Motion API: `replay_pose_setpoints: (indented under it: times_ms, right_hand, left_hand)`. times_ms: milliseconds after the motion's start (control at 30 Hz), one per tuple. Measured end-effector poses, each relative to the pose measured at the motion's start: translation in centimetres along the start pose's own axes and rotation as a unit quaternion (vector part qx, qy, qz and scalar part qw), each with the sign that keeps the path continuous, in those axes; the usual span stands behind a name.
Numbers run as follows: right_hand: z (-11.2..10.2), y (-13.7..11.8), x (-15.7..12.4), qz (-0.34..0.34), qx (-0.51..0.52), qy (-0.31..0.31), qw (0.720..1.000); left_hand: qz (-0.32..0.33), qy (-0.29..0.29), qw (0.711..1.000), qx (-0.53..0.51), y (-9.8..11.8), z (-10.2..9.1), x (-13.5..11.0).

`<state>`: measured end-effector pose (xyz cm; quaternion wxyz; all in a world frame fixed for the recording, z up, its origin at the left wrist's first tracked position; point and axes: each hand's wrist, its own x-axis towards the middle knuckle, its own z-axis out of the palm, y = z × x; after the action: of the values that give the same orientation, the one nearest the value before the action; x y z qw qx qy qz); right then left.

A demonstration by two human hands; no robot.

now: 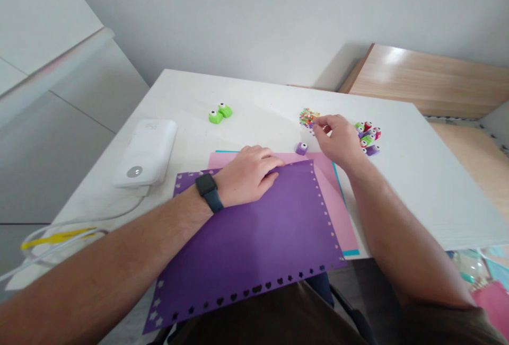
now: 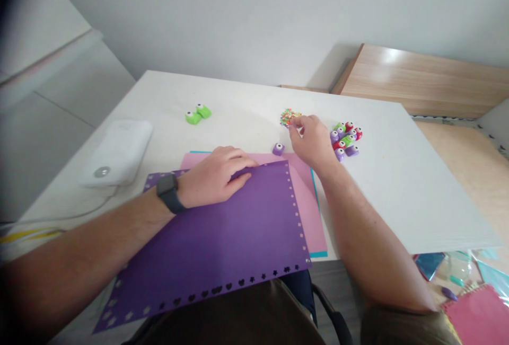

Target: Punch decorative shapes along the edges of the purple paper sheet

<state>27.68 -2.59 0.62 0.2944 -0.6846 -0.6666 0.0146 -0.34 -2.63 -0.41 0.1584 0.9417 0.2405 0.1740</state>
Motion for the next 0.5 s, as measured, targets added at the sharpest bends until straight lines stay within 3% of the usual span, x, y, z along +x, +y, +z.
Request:
replay_pose_setpoints:
  times_ms: [200, 500]
  right_hand:
    - [-1.3, -2.3, -1.1, -0.087, 0.071, -0.140, 0.984]
    - [-1.4, -2.1, -0.9, -0.094, 0.022, -0.168, 0.981]
  left_hand:
    - [-0.011, 0.006, 1.000, -0.001, -0.1, 0.3, 0.1]
    - [-0.009, 0.010, 1.000, -0.009, -0.3, 0.3, -0.1]
